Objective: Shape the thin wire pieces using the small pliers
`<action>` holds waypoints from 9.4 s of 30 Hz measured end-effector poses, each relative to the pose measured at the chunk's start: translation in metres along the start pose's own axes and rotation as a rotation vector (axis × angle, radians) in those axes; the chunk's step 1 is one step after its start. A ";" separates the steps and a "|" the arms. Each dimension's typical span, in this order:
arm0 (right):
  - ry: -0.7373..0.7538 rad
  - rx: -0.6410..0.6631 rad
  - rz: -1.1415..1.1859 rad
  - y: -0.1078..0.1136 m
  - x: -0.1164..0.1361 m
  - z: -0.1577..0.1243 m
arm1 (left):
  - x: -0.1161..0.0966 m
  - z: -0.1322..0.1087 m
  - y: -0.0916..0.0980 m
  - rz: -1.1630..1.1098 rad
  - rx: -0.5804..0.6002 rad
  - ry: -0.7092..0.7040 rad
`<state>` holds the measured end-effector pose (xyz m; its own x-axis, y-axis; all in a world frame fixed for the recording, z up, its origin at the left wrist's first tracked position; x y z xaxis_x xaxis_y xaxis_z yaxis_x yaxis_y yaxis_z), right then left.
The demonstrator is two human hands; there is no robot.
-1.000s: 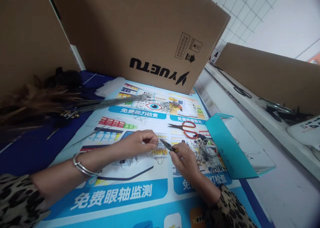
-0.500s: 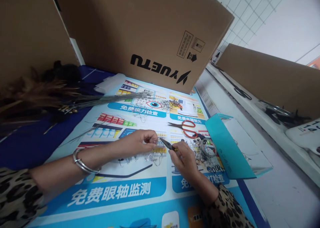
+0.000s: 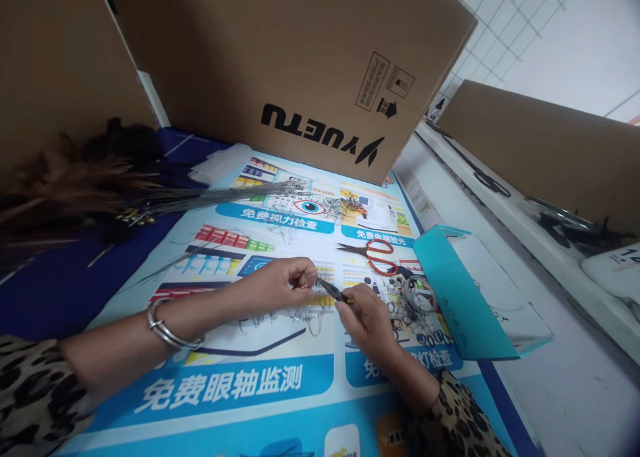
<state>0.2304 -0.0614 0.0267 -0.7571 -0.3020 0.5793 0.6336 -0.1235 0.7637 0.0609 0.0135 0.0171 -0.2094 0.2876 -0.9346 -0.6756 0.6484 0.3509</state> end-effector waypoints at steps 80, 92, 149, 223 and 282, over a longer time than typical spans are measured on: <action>-0.211 0.073 -0.127 -0.008 0.000 -0.009 | -0.002 -0.008 0.002 0.337 -0.294 -0.011; -0.202 0.058 -0.112 -0.008 0.000 -0.008 | 0.007 -0.007 -0.001 0.223 -0.326 0.026; -0.163 0.070 -0.218 -0.009 0.002 -0.010 | -0.008 -0.008 -0.002 0.330 -0.196 0.000; -0.183 0.092 -0.264 -0.007 -0.002 -0.007 | 0.004 -0.005 0.005 0.282 -0.258 0.026; 0.024 0.068 -0.456 0.008 0.003 -0.002 | -0.003 -0.004 0.002 0.423 -0.275 -0.072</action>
<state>0.2334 -0.0652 0.0341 -0.9516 -0.2534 0.1740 0.2246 -0.1864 0.9565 0.0580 0.0111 0.0204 -0.4624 0.5387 -0.7042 -0.7053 0.2578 0.6603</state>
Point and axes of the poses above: each hand's wrist, its own z-axis towards the middle knuckle, its own y-axis out of the back of the hand, x = y × z, the point moved 4 cm from there along z, towards the middle knuckle, and after that the axes turned 3 degrees about -y, right-handed, at the moved point
